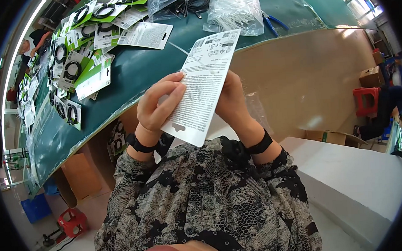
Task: The person packages a USB cable by threading a plastic tie through the cardboard backing and around the cable, then pulling it tight. They turn the package over to check the back before picking up another cable to repeat the process.
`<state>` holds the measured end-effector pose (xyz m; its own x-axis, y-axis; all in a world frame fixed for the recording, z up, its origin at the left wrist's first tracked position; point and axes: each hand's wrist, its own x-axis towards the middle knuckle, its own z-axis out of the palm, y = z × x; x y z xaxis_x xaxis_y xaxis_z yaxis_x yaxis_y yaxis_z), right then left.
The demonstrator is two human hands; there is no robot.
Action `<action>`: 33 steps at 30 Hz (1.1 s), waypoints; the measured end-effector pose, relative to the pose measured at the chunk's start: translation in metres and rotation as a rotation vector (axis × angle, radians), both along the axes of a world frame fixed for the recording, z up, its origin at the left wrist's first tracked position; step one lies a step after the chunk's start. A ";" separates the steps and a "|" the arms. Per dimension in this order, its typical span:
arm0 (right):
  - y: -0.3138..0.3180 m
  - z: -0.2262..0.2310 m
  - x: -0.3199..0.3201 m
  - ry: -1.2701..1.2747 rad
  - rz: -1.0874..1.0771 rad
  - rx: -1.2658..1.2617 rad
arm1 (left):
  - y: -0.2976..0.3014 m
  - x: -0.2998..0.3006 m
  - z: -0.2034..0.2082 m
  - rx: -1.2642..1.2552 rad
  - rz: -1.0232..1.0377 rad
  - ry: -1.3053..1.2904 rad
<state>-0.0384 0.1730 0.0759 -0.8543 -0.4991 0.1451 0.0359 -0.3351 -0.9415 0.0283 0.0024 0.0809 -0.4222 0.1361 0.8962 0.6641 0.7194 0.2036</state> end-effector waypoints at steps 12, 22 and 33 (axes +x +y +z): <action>-0.009 -0.011 0.000 -0.130 -0.068 -0.036 | -0.001 0.000 -0.008 0.014 -0.001 -0.036; 0.006 -0.031 -0.041 0.098 0.127 -0.069 | 0.021 0.015 -0.015 1.492 -0.652 -0.584; -0.022 -0.039 -0.020 -0.011 0.120 -0.208 | 0.034 0.007 -0.031 1.654 -0.675 -0.656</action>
<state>-0.0585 0.1510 0.0365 -0.7930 -0.5574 0.2459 0.0972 -0.5141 -0.8522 0.0354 0.0362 0.0504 -0.9520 -0.3049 0.0258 0.2545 -0.7422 0.6200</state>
